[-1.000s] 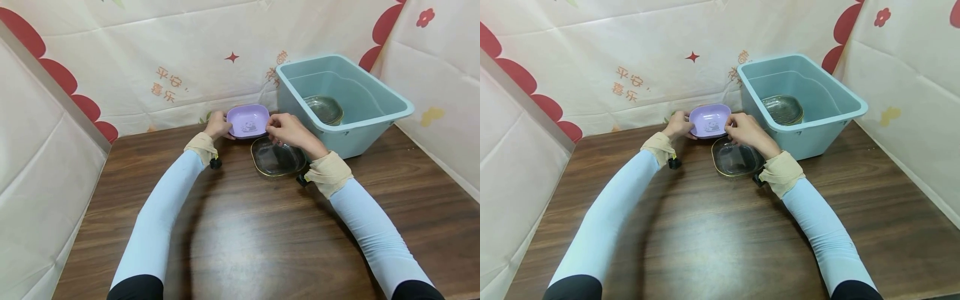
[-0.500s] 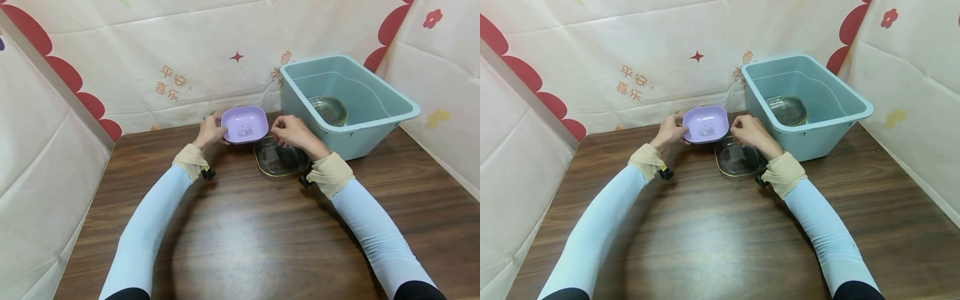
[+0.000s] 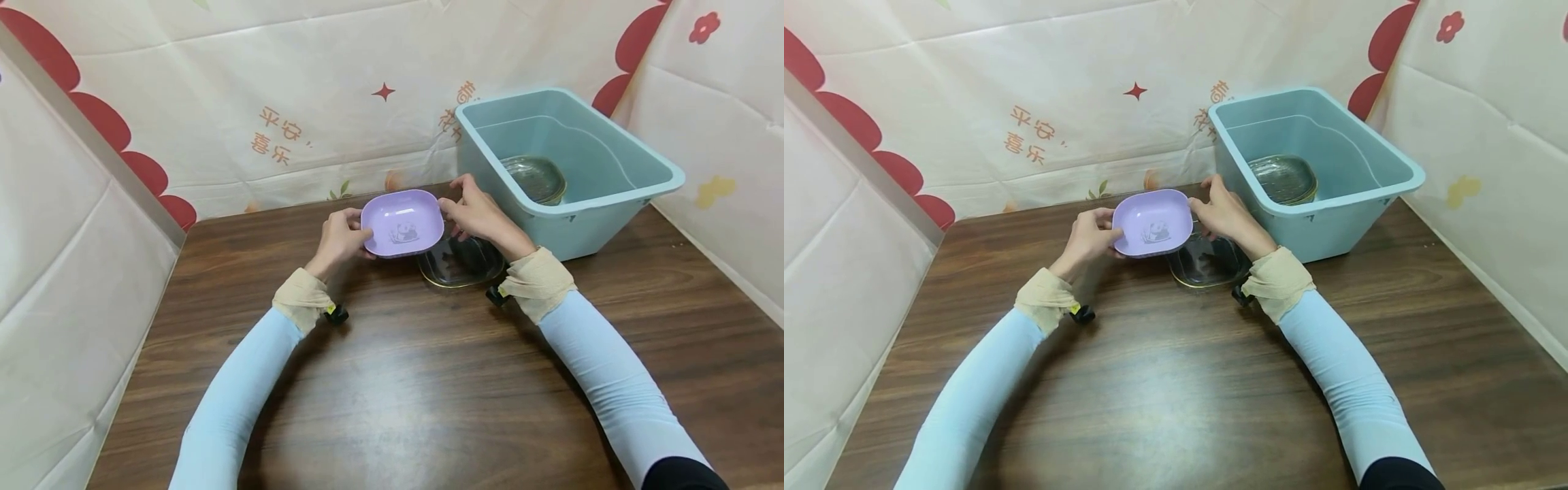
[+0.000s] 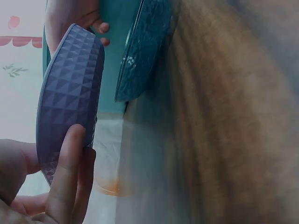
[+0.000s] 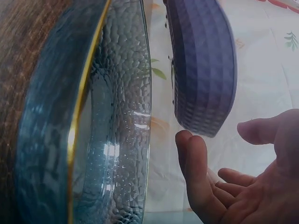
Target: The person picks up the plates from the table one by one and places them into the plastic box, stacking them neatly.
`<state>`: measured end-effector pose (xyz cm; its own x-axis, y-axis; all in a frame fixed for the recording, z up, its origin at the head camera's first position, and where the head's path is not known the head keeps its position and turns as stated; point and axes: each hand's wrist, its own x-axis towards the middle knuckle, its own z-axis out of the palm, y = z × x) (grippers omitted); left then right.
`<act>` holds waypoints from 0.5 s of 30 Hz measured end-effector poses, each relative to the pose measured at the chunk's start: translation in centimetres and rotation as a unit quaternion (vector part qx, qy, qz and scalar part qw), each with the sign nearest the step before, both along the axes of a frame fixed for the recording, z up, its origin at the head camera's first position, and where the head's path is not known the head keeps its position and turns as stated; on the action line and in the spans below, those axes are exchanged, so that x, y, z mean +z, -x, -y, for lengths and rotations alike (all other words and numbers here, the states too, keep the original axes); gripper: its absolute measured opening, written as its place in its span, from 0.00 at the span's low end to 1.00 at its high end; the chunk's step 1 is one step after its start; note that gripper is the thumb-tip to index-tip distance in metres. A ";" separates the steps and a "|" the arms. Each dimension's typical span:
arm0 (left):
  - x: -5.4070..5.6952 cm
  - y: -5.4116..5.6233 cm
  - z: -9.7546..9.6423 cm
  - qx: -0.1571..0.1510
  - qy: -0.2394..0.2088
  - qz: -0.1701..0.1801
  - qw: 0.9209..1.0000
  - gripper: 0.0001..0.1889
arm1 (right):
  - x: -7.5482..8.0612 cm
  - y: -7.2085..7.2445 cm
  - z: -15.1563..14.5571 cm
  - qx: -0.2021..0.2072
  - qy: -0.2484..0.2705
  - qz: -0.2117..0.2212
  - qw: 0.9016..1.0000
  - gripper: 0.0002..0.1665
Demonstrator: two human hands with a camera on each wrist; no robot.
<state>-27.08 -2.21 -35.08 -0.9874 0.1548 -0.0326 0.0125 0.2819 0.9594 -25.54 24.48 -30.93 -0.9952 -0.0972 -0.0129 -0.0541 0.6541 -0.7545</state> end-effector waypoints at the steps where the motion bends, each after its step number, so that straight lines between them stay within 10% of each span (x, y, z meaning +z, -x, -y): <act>1: -0.1 -0.3 0.1 0.001 -0.003 0.000 1.000 0.26 | 0.0 0.0 0.0 0.000 0.002 0.001 1.000 0.31; 15: -0.8 -3.1 0.7 0.011 0.010 -0.028 1.000 0.23 | 0.3 0.1 0.0 0.010 0.049 0.034 0.998 0.40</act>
